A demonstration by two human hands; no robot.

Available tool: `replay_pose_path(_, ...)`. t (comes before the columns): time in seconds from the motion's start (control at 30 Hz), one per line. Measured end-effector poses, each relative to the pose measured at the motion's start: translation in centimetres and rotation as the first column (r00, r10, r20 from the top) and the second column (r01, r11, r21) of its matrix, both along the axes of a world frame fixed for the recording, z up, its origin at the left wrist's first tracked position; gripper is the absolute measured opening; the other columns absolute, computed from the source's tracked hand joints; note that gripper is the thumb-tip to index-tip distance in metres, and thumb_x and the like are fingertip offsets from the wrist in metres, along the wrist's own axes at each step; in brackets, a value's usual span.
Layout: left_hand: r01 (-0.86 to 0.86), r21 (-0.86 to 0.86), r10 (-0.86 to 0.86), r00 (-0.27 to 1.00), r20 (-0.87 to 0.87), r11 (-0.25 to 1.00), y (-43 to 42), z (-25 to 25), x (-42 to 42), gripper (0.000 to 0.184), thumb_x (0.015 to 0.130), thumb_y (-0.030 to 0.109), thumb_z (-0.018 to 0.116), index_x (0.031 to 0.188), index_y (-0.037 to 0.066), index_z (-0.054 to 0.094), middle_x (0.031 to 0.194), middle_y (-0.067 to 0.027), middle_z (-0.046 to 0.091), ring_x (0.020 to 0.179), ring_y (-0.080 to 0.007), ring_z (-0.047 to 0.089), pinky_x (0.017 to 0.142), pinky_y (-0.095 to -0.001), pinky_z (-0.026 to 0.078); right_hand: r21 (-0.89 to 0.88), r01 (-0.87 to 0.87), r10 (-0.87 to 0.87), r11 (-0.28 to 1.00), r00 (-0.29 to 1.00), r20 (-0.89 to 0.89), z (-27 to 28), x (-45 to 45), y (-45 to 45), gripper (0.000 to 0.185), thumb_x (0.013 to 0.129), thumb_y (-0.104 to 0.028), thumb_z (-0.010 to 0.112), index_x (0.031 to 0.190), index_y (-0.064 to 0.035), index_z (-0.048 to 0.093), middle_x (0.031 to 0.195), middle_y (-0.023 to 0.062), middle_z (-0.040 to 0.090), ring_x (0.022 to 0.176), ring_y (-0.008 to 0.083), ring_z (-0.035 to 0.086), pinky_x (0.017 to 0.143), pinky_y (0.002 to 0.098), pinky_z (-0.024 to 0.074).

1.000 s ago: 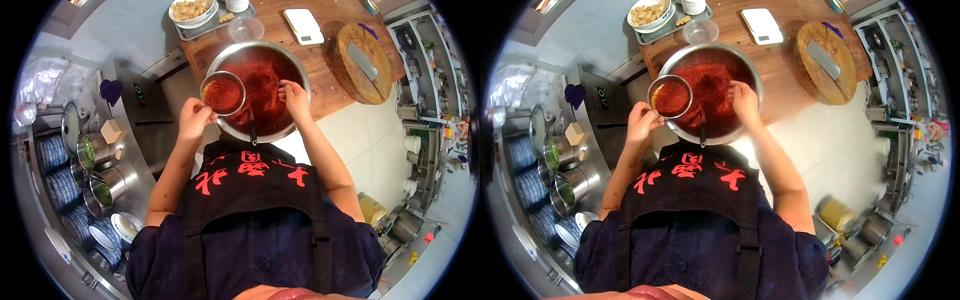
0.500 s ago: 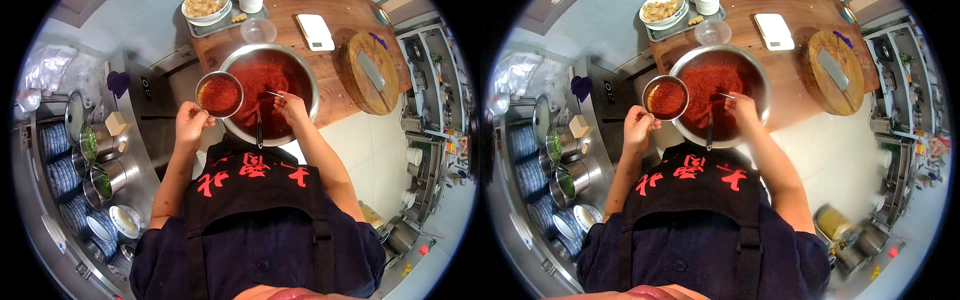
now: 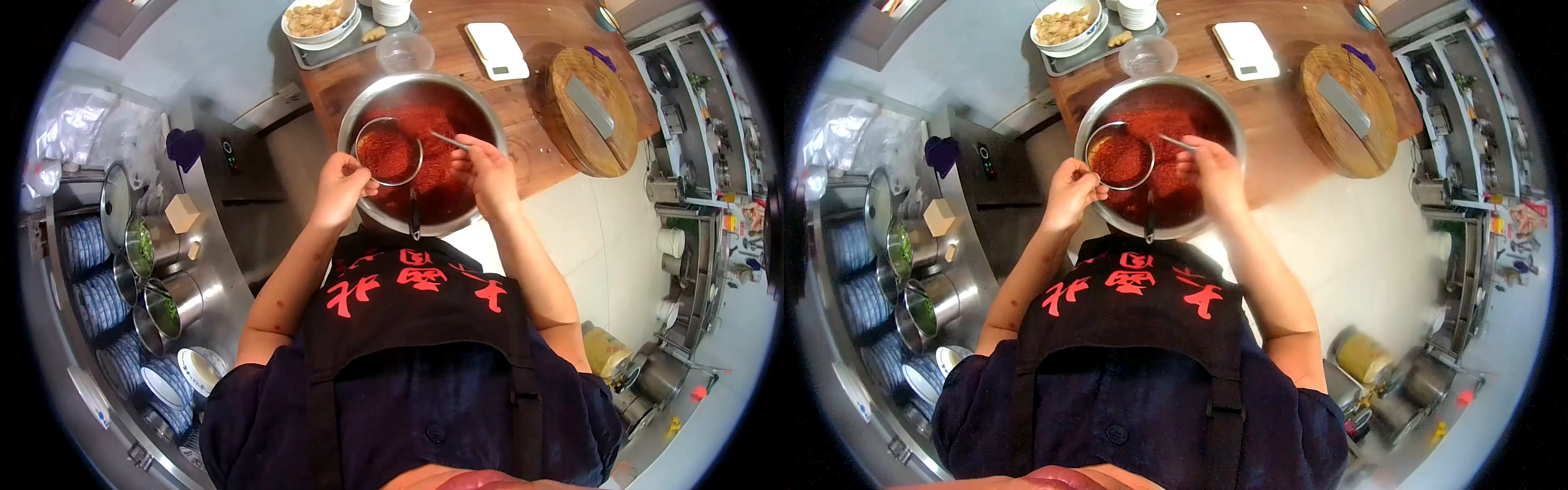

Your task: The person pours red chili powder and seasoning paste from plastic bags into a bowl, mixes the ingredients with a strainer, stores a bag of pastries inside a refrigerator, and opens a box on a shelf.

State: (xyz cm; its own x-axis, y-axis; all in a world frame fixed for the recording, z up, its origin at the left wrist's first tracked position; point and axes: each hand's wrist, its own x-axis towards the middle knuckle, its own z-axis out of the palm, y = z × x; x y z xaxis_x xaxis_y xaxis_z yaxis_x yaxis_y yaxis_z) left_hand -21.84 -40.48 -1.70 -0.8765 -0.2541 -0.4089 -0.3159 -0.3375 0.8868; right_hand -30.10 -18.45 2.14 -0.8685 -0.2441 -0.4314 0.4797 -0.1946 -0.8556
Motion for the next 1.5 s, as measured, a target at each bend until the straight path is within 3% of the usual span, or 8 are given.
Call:
replay_pose_path(0.13, -0.045, 0.095, 0.040, 0.998, 0.050, 0.994, 0.8, 0.5, -0.4, 0.012, 0.077, 0.000, 0.051, 0.085, 0.001, 0.043, 0.078, -0.0110, 0.053, 0.064, -0.0180, 0.058, 0.057, -0.0289, 0.051, 0.582, 0.071, 0.430, 0.810, 0.602, -0.673, 0.9, 2.2, -1.3, 0.017, 0.083, -0.003, 0.051, 0.098, -0.0027, 0.059, 0.078, 0.0141, 0.057, 0.068, 0.0238, 0.060, 0.061, 0.0317, 0.0487)
replay_pose_path(0.27, -0.123, 0.193, 0.110, 0.991, 0.077, 0.973, 1.4, 0.0, -0.5, 0.012, 0.077, 0.000, 0.052, 0.085, 0.002, 0.044, 0.078, -0.0100, 0.053, 0.065, -0.0192, 0.058, 0.059, -0.0309, 0.051, 0.729, 0.205, 0.585, 0.653, 0.475, -0.658, 0.7, 2.5, -1.6, 0.017, 0.077, -0.003, 0.054, 0.093, -0.0030, 0.060, 0.076, 0.0156, 0.057, 0.069, 0.0311, 0.058, 0.061, 0.0367, 0.0486)
replay_pose_path(0.57, -0.121, 0.139, 0.110, 0.990, 0.088, 0.983, 1.8, -0.2, -0.4, 0.008, 0.079, 0.001, 0.049, 0.084, 0.003, 0.043, 0.077, -0.0086, 0.053, 0.067, -0.0177, 0.058, 0.060, -0.0294, 0.050, 0.624, 0.163, 0.545, 0.764, 0.353, -0.760, 0.7, 2.3, -2.5, 0.019, 0.076, -0.001, 0.054, 0.094, -0.0040, 0.059, 0.076, 0.0147, 0.056, 0.066, 0.0301, 0.057, 0.059, 0.0377, 0.0480)
replay_pose_path(0.7, -0.120, 0.054, 0.116, 0.990, 0.078, 0.991, 0.6, 0.7, 0.6, 0.008, 0.079, 0.001, 0.049, 0.084, 0.002, 0.043, 0.076, -0.0082, 0.052, 0.067, -0.0163, 0.058, 0.058, -0.0270, 0.050, 0.496, 0.093, 0.255, 0.863, 0.768, -0.588, -0.4, -0.6, -1.2, 0.019, 0.084, -0.003, 0.047, 0.099, -0.0022, 0.059, 0.079, 0.0135, 0.059, 0.071, 0.0225, 0.059, 0.065, 0.0321, 0.0478)
replay_pose_path(0.8, -0.134, 0.019, 0.133, 0.990, 0.051, 0.991, -0.3, 1.3, 1.8, 0.007, 0.079, 0.001, 0.048, 0.084, 0.002, 0.043, 0.076, -0.0080, 0.052, 0.066, -0.0156, 0.057, 0.058, -0.0262, 0.049, 0.527, 0.088, 0.249, 0.845, 0.807, -0.536, -5.2, -3.9, -0.8, 0.021, 0.089, -0.006, 0.042, 0.102, -0.0007, 0.058, 0.080, 0.0075, 0.060, 0.069, 0.0113, 0.057, 0.065, 0.0246, 0.0474)
replay_pose_path(0.93, -0.169, 0.009, 0.169, 0.986, 0.006, 0.986, -1.1, 2.1, 3.0, 0.006, 0.080, 0.000, 0.047, 0.084, 0.003, 0.044, 0.074, -0.0075, 0.053, 0.063, -0.0141, 0.056, 0.058, -0.0256, 0.049, 0.667, 0.066, 0.361, 0.743, 0.799, -0.481, -10.9, -6.4, -1.1, 0.023, 0.091, -0.010, 0.040, 0.102, 0.0005, 0.058, 0.078, 0.0069, 0.060, 0.069, 0.0129, 0.057, 0.065, 0.0243, 0.0475)
replay_pose_path(1.17, -0.221, 0.030, 0.222, 0.974, -0.034, 0.975, -2.0, 2.3, 4.0, 0.007, 0.080, -0.001, 0.047, 0.085, 0.004, 0.044, 0.072, -0.0068, 0.054, 0.062, -0.0137, 0.056, 0.059, -0.0265, 0.049, 0.184, -0.033, 0.003, 0.982, 0.987, 0.162, -13.3, -5.3, -3.1, 0.023, 0.090, -0.010, 0.040, 0.102, 0.0015, 0.056, 0.081, 0.0116, 0.058, 0.068, 0.0178, 0.057, 0.063, 0.0288, 0.0511)
replay_pose_path(1.5, -0.113, -0.036, 0.114, 0.993, 0.037, 0.993, -0.9, 1.0, 2.6, 0.008, 0.080, 0.000, 0.049, 0.084, 0.004, 0.044, 0.075, -0.0073, 0.054, 0.064, -0.0149, 0.058, 0.059, -0.0259, 0.049, -0.026, 0.107, -0.098, 0.994, 0.969, 0.228, -7.9, -4.4, -0.3, 0.022, 0.090, -0.011, 0.042, 0.104, 0.0014, 0.054, 0.082, 0.0077, 0.057, 0.072, 0.0154, 0.055, 0.069, 0.0294, 0.0501)
